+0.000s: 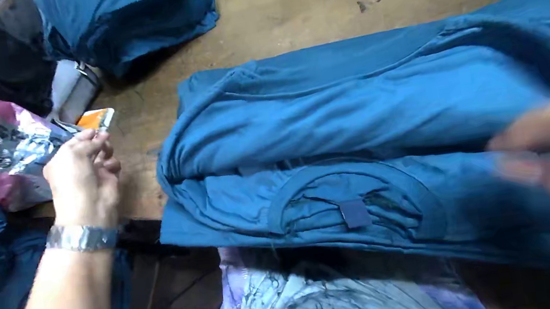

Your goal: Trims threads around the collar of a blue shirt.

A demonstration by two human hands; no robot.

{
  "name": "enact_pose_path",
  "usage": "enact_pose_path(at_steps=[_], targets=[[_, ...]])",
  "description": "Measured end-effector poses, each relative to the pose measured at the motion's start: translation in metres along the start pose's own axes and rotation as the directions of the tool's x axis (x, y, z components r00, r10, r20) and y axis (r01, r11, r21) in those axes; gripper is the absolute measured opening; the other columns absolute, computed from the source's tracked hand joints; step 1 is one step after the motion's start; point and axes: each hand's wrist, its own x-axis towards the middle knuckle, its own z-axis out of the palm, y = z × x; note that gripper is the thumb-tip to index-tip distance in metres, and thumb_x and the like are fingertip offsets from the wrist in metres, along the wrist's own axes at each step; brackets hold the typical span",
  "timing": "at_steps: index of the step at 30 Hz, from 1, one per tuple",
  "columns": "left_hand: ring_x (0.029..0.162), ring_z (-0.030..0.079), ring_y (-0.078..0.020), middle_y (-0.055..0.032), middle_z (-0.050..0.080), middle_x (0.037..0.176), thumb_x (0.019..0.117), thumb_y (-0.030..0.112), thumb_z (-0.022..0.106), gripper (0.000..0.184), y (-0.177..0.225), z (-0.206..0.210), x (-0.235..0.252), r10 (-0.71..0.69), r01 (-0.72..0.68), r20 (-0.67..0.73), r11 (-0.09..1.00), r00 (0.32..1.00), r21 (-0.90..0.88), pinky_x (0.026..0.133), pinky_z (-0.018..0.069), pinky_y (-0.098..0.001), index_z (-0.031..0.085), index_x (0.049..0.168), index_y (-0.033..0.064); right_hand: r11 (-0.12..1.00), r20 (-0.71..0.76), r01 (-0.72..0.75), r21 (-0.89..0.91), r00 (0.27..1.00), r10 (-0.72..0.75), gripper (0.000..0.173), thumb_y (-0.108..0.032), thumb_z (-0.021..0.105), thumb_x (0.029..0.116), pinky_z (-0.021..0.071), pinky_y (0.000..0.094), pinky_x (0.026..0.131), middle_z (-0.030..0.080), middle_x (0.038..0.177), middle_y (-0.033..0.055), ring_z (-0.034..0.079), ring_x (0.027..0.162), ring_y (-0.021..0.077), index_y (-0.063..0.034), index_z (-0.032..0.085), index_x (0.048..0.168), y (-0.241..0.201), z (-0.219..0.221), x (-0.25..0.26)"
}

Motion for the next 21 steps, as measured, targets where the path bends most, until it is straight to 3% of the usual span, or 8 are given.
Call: enact_pose_path(at_steps=[3,5,7,9,11,13,18,21], targets=[[0.073,0.058,-0.0044,0.0058,0.065,0.099,0.0958,0.004,0.061,0.019,-0.007,-0.019,-0.063,0.434,-0.474,0.232,0.866,0.871,0.158,0.06,0.0489,-0.0207,0.061,0.113,0.0124,0.969,0.377,0.235,-0.078,0.906,-0.19,0.034,-0.013,0.068,0.092,0.0561,0.0552,0.064,0.071,0.092,0.018,0.071,0.077,0.0365,-0.0019,0.07,0.124,-0.02,0.013,-0.02],[0.095,0.062,-0.0102,-0.0009,0.061,0.119,0.0932,0.009,0.067,0.022,-0.016,-0.018,-0.117,0.556,-0.755,0.583,0.635,0.592,0.163,0.075,0.0557,-0.0256,0.064,0.115,0.0094,0.946,0.369,0.272,-0.177,0.909,-0.192,0.039,-0.01,0.069,0.0895,0.0542,0.0554,0.06,0.071,0.092,0.0185,0.071,0.076,0.0384,-0.0035,0.068,0.128,-0.013,0.031,-0.026],[0.109,0.058,-0.0185,-0.0086,0.056,0.129,0.0901,0.024,0.072,0.025,-0.023,-0.003,-0.148,0.471,-0.929,0.833,0.347,0.289,0.126,0.084,0.0546,-0.0329,0.073,0.115,0.0188,0.925,0.33,0.301,-0.234,0.919,-0.215,0.037,-0.008,0.069,0.0889,0.0533,0.0535,0.056,0.069,0.091,0.0178,0.07,0.074,0.038,-0.0039,0.069,0.125,-0.004,0.044,-0.029],[0.113,0.06,-0.0279,-0.0144,0.059,0.13,0.0922,0.03,0.07,0.03,-0.023,0.017,-0.165,0.318,-0.985,0.941,0.16,0.118,0.069,0.085,0.0556,-0.0413,0.074,0.121,0.0237,0.899,0.285,0.352,-0.259,0.917,-0.277,0.034,-0.011,0.066,0.0886,0.0517,0.0505,0.051,0.067,0.088,0.0152,0.069,0.07,0.0356,-0.0058,0.069,0.122,0.003,0.051,-0.029],[0.111,0.063,-0.032,-0.0184,0.063,0.123,0.0902,0.026,0.069,0.03,-0.015,0.034,-0.168,0.245,-0.991,0.966,0.126,0.08,0.051,0.086,0.0566,-0.0447,0.076,0.118,0.0181,0.881,0.233,0.389,-0.271,0.914,-0.332,0.043,-0.016,0.062,0.0893,0.0487,0.0476,0.046,0.066,0.085,0.011,0.066,0.063,0.0317,-0.0138,0.069,0.131,0.013,0.06,-0.029],[0.099,0.063,-0.0251,-0.0128,0.062,0.111,0.0953,0.023,0.066,0.024,-0.026,0.034,-0.15,0.251,-0.992,0.967,0.126,0.049,0.017,0.078,0.0567,-0.0383,0.075,0.116,0.0156,0.863,0.175,0.402,-0.306,0.915,-0.364,0.048,-0.02,0.059,0.0874,0.0465,0.0462,0.042,0.066,0.084,0.0077,0.064,0.058,0.0284,-0.0192,0.068,0.135,0.029,0.074,-0.03],[0.088,0.065,-0.0231,-0.008,0.063,0.097,0.1011,0.018,0.059,0.015,-0.01,0.021,-0.138,0.197,-1.0,0.98,0.01,0.001,-0.001,0.072,0.0564,-0.0372,0.069,0.1,0.0073,0.853,0.044,0.401,-0.334,0.911,-0.41,0.019,-0.026,0.055,0.0821,0.0409,0.0359,0.038,0.056,0.07,-0.0044,0.058,0.052,0.0146,-0.0168,0.067,0.092,0.026,0.061,-0.027],[0.09,0.062,-0.0213,-0.0054,0.06,0.1,0.0963,0.023,0.059,0.016,0.014,0.008,-0.142,0.084,-0.999,0.996,0.027,-0.024,-0.026,0.068,0.0541,-0.0352,0.068,0.092,0.0117,0.94,0.176,0.328,-0.09,0.934,-0.309,0.019,-0.021,0.056,0.0849,0.0502,0.038,0.048,0.063,0.074,-0.0001,0.063,0.061,0.0161,-0.0095,0.067,0.095,0.002,0.019,-0.034]])
